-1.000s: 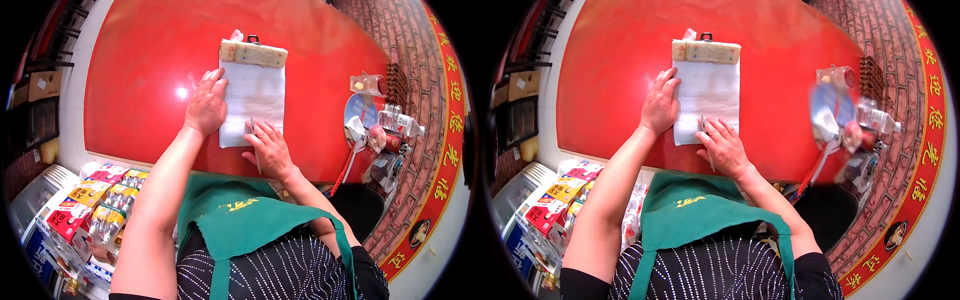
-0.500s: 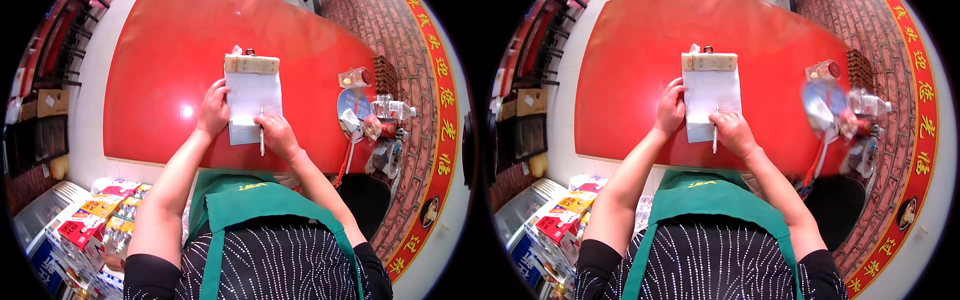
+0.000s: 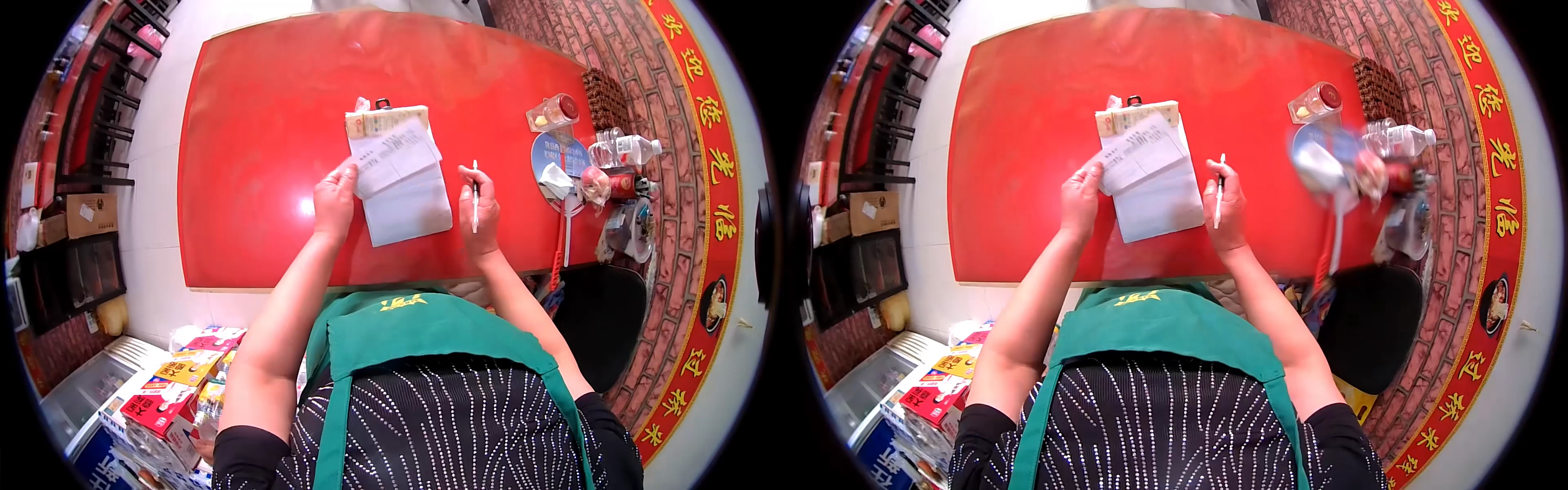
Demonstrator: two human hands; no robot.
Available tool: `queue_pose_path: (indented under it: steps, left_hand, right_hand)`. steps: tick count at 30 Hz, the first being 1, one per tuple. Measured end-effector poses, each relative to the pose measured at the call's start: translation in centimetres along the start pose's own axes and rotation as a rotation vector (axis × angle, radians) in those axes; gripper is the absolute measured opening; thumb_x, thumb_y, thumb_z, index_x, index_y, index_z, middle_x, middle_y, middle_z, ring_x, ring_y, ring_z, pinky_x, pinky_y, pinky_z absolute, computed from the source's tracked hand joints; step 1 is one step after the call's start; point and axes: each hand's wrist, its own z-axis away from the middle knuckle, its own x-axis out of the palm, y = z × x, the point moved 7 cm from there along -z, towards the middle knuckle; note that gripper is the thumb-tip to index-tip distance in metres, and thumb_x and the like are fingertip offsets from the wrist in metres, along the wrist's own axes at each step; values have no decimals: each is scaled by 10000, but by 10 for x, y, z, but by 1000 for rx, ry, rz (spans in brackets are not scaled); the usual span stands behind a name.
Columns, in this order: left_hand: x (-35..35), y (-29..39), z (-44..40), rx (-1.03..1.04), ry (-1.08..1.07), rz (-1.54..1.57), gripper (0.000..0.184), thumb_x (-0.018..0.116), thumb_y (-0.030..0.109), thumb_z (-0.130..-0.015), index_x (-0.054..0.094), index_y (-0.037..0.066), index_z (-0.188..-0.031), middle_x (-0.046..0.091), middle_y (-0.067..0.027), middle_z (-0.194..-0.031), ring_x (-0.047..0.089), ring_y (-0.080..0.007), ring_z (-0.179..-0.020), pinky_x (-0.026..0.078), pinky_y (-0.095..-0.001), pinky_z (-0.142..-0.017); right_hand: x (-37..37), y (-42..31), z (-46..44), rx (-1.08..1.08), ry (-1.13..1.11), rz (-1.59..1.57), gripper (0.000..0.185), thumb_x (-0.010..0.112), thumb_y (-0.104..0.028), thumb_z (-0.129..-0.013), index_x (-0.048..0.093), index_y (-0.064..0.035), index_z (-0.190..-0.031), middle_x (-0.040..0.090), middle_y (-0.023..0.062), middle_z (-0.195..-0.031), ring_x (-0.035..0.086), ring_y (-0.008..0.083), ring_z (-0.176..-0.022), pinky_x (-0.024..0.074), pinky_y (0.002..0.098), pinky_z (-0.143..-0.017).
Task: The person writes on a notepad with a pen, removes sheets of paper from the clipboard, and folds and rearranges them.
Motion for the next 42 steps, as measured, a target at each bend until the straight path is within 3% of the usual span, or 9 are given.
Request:
queue_pose_path:
  steps: [6, 10, 12, 21, 25, 31, 36, 40, 42]
  left_hand:
    - [-3, 12, 1, -86, 100, 147, 295, 514, 236, -923, 622, -32, -982, 631, -36, -879, 557, -80, -748, 454, -251, -718]
    - [4, 30, 20, 65, -24, -103, 212, 552, 195, -895, 643, 4, -906, 643, -35, -851, 566, -108, -763, 450, -267, -699]
    - [13, 48, 36, 592, -115, -530, 144, 585, 164, -858, 657, 41, -879, 646, -69, -841, 587, -194, -795, 460, -298, -687]
    - [4, 29, 62, 470, 63, -661, 439, 596, 101, -784, 445, -32, -1175, 447, -215, -1194, 444, -349, -1115, 370, -396, -946]
    - [45, 18, 87, 800, -325, -1011, 345, 630, 113, -715, 543, 7, -1032, 478, -186, -1176, 439, -332, -1141, 368, -421, -971]
    - [71, -21, 51, 400, -584, -1394, 739, 596, 398, -773, 318, -10, -1323, 312, -178, -1372, 269, -349, -1285, 175, -492, -1068]
    - [80, -5, 53, 688, -514, -1498, 678, 567, 442, -788, 371, 68, -1318, 395, -120, -1331, 320, -332, -1255, 250, -508, -1023]
    - [74, -13, 44, 168, -613, -487, 556, 501, 460, -827, 410, 187, -1303, 399, -57, -1342, 385, -293, -1227, 402, -496, -922]
    - [76, -32, 49, 428, -657, -1271, 639, 482, 483, -825, 341, 146, -1349, 299, -100, -1409, 268, -301, -1304, 261, -509, -1020]
  right_hand:
    - [26, 5, 21, -126, -265, 512, 184, 503, -62, -859, 519, -20, -1037, 575, 162, -918, 585, 289, -838, 484, 346, -736]
    - [24, 22, 14, 179, -15, -135, 218, 506, -27, -855, 449, -30, -1066, 554, 150, -1086, 561, 188, -808, 467, 299, -756]
    - [11, 7, 6, 167, 41, -363, 313, 475, 34, -842, 367, -57, -1121, 476, 122, -1235, 523, 108, -841, 476, 260, -718]
    - [20, 4, 9, 179, -97, -122, 189, 586, 46, -761, 507, -51, -903, 584, 19, -755, 539, 82, -680, 456, 224, -647]
    - [18, -2, -6, 174, -39, -178, 154, 617, -3, -799, 513, -50, -902, 561, 7, -734, 519, 54, -679, 446, 213, -632]
    - [22, -34, 3, 29, -134, 16, 168, 595, 72, -741, 550, -36, -861, 562, 71, -729, 554, 132, -660, 454, 242, -619]
    - [23, -28, 37, -46, -148, 48, 217, 573, 109, -695, 561, -46, -846, 568, 117, -734, 586, 239, -676, 471, 289, -616]
    - [22, -27, 69, -119, -266, 104, 204, 555, 129, -719, 574, -25, -850, 587, 85, -753, 588, 188, -708, 472, 270, -659]
    - [8, -33, 73, -121, -214, 69, 201, 549, 131, -716, 575, -22, -843, 588, 85, -758, 590, 186, -719, 471, 271, -659]
